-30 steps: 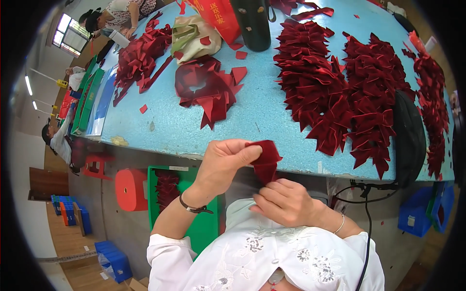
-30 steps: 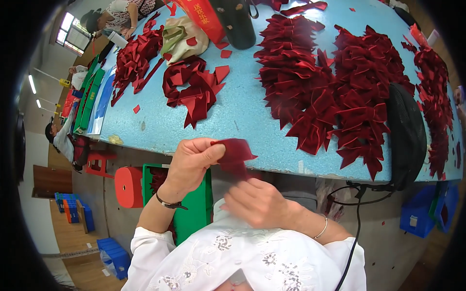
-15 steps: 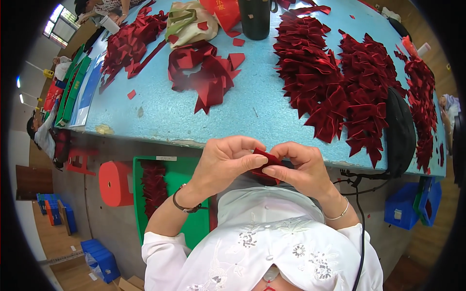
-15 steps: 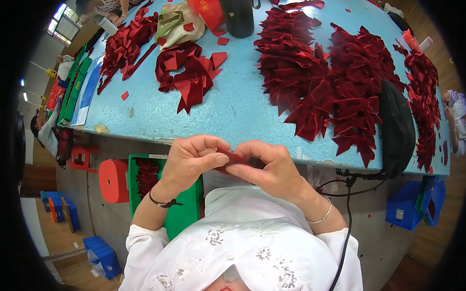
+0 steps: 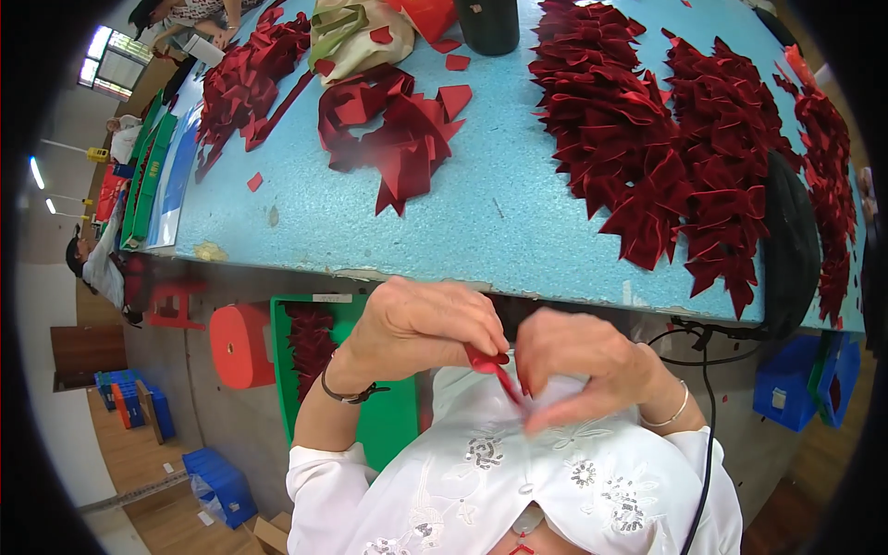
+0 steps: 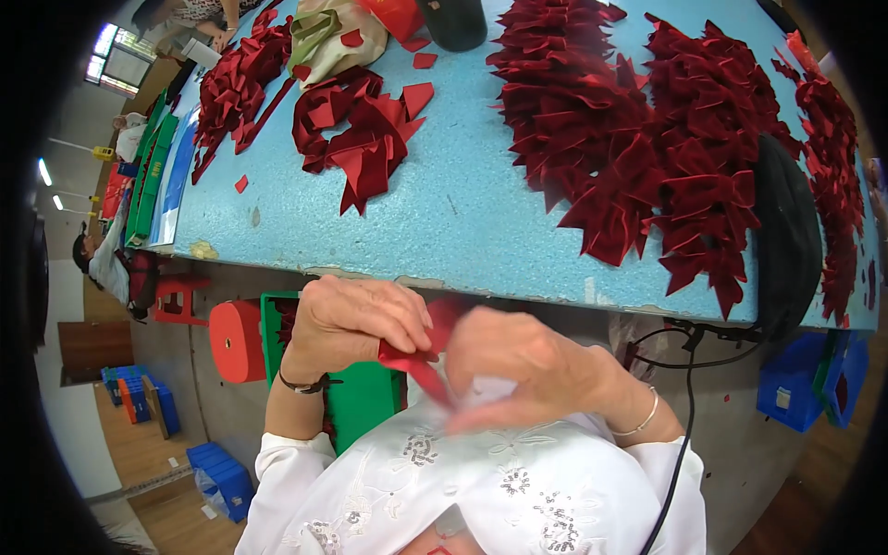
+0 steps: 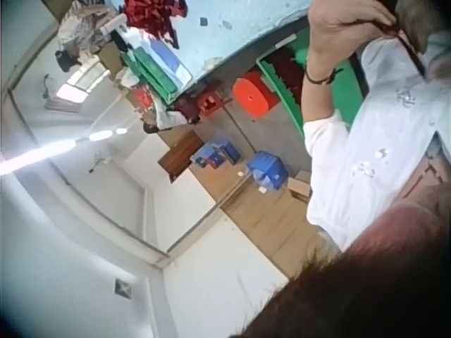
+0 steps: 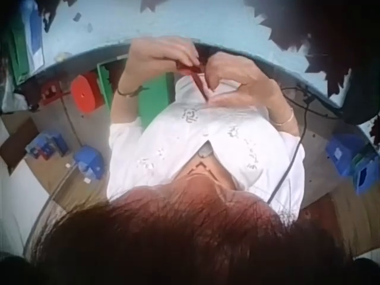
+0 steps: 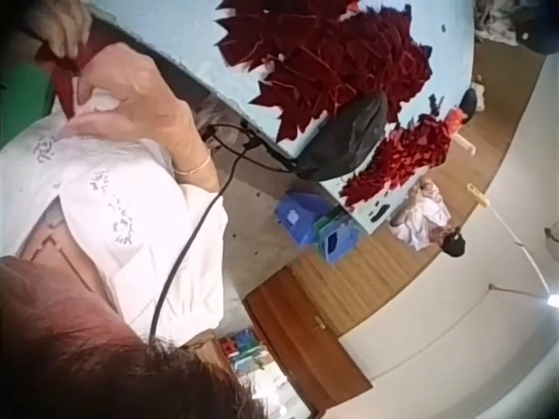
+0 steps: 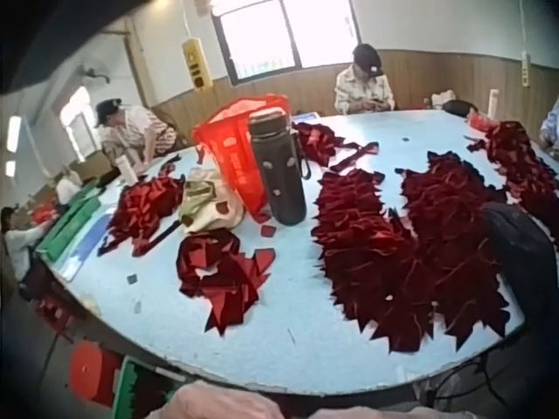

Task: Folding and assembling red fabric strips into decorative floral shapes at a factory workbench.

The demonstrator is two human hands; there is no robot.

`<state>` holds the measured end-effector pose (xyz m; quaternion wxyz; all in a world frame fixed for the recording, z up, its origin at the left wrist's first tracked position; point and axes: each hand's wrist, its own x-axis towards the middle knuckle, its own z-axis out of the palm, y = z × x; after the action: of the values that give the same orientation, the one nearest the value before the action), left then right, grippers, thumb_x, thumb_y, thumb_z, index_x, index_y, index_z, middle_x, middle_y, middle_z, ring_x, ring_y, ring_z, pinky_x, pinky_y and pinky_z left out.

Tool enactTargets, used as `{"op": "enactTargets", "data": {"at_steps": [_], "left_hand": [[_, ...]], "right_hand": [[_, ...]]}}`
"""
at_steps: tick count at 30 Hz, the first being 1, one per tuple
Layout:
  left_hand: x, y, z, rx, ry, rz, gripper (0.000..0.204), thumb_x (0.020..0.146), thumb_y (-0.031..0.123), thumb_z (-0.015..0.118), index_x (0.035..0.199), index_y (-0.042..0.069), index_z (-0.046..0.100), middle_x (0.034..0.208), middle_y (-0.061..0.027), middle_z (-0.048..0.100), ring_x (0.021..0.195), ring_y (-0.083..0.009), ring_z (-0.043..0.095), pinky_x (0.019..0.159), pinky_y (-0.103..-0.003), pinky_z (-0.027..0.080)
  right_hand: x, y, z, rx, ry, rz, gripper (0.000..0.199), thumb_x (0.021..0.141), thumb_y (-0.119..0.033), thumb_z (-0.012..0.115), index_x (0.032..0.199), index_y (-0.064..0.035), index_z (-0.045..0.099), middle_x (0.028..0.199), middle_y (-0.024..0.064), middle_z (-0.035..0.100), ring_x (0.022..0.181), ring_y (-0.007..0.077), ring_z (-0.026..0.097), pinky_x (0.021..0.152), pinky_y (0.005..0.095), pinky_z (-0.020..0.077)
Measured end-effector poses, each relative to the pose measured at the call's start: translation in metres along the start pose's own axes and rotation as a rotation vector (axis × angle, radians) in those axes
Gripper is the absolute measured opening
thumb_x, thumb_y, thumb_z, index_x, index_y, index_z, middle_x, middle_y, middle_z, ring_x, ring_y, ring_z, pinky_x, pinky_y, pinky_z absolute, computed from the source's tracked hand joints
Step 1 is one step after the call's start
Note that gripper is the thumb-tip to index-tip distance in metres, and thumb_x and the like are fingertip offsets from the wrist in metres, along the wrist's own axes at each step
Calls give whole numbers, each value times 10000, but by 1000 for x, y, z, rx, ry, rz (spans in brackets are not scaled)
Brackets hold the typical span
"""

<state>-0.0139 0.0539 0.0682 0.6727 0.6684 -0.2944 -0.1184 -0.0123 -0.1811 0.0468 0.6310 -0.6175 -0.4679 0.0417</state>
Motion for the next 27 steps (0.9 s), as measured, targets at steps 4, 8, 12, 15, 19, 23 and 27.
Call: {"op": "enactTargets", "data": {"at_steps": [4,8,12,15,19,23,27], "left_hand": [[2,7,-5,-6,-70,62,132,684,12,748,792,-47,700,791,-145,697,754,-276,668,737,-376,530],[1,8,-2,9,-43,52,174,716,97,754,760,-61,696,760,-180,692,720,-299,666,705,-420,538],[5,11,0,81,-10,15,102,712,17,738,770,-58,699,754,-171,693,713,-279,673,696,-397,544],[4,15,7,132,39,-53,71,712,-38,718,779,-56,701,752,-163,693,718,-250,678,692,-356,548],[10,20,19,85,151,-423,79,727,-71,693,804,-57,706,770,-135,698,724,-182,672,684,-286,546],[15,18,27,11,193,-614,90,764,-41,698,851,-63,706,803,-102,700,737,-124,654,676,-234,535],[14,14,29,-64,135,-677,131,809,9,682,922,-52,708,830,-68,705,740,-79,626,679,-221,517]], "right_hand": [[-5,14,-10,303,-110,3,197,703,-7,771,807,5,604,776,95,626,720,248,598,699,362,480],[-1,13,-7,297,121,79,206,705,-24,781,830,7,620,785,101,636,732,257,615,695,366,489],[5,6,7,60,166,9,183,733,-25,757,844,23,619,797,107,639,754,248,622,692,354,493],[-5,11,13,29,158,62,138,759,-5,716,849,29,617,801,110,639,760,238,623,693,331,493],[-12,12,11,-61,274,218,106,777,11,688,864,21,626,813,103,642,778,195,617,694,304,489],[-24,11,11,270,445,390,84,798,1,675,874,11,638,806,74,647,750,138,601,667,264,480],[-18,-1,9,61,328,405,81,821,-40,685,873,9,646,775,40,649,685,83,572,614,230,464]]}}
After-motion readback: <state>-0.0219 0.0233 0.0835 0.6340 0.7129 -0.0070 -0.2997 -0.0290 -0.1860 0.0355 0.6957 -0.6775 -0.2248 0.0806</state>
